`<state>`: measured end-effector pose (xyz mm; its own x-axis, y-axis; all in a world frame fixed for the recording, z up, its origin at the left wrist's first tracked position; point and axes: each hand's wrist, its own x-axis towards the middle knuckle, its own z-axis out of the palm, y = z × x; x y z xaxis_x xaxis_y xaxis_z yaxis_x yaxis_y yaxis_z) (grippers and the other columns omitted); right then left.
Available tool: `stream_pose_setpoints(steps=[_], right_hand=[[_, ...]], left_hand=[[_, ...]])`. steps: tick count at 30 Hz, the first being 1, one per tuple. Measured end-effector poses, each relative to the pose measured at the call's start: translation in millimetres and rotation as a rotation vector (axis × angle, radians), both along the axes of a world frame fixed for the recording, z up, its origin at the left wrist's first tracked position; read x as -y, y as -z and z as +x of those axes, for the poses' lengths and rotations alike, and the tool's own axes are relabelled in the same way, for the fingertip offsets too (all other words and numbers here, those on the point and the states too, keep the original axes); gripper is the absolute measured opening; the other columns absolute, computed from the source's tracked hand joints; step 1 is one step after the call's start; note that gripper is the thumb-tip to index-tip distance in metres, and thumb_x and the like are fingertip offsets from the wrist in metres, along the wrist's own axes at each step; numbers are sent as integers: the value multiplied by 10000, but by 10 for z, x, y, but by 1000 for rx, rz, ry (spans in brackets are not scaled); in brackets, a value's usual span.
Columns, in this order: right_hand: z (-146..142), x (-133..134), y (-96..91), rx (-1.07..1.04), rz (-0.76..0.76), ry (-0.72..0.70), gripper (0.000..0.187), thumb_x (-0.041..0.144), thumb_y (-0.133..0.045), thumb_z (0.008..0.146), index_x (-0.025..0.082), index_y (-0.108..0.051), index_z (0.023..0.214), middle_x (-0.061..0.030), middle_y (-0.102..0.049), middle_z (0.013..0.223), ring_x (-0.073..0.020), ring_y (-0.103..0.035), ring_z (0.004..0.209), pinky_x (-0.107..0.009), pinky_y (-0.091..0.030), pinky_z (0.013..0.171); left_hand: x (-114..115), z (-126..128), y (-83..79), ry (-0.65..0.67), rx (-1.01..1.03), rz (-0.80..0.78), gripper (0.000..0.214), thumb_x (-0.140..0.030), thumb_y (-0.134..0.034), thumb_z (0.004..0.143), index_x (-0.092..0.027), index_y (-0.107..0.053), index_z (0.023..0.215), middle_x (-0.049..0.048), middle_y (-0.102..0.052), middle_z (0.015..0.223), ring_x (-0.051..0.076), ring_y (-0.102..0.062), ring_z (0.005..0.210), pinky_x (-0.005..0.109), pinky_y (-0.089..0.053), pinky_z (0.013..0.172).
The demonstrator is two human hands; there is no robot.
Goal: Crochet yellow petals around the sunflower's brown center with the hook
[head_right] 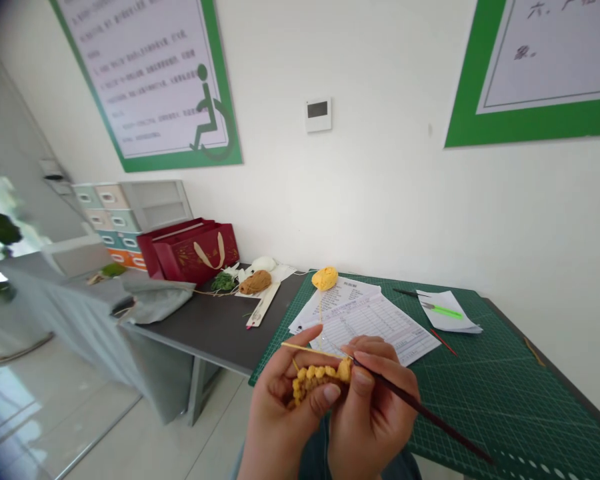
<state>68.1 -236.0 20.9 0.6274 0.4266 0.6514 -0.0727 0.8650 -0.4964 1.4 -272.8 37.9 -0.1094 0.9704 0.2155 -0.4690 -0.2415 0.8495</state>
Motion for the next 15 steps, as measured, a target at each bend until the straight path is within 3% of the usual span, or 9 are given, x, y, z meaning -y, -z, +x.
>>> stream_pose_setpoints(steps=[4, 8, 12, 15], right_hand=[[16, 77, -17, -19, 25, -114, 35, 215, -676, 908, 235, -658, 929, 0, -652, 817, -196, -594, 786, -395, -465, 780], [110, 173, -13, -38, -28, -276, 40, 241, -705, 894, 236, -667, 903, 0, -659, 780, -195, -605, 793, -373, -482, 742], [221, 242, -3, -65, -127, -436, 94, 326, -705, 909, 246, -661, 888, 2, -639, 765, -186, -606, 780, -346, -506, 697], [285, 264, 9, -46, -163, -479, 110, 344, -683, 924, 247, -650, 887, -1, -621, 763, -185, -602, 782, -326, -506, 676]], left_hand=[[20, -32, 12, -86, -109, -1, 478, -168, -856, 725, -194, -705, 1178, 61, -794, 841, 189, -711, 768, 257, -528, 704], [86, -39, 11, -76, -159, 20, 477, -224, -830, 763, -197, -691, 1219, 67, -767, 863, 195, -691, 759, 268, -523, 684], [183, -36, -92, -107, -220, -29, 495, -240, -877, 712, -192, -729, 1182, 77, -774, 869, 229, -706, 793, 299, -541, 723], [244, -34, -176, -157, -287, -70, 469, -203, -876, 697, -215, -758, 1151, 66, -774, 874, 226, -710, 768, 284, -541, 683]])
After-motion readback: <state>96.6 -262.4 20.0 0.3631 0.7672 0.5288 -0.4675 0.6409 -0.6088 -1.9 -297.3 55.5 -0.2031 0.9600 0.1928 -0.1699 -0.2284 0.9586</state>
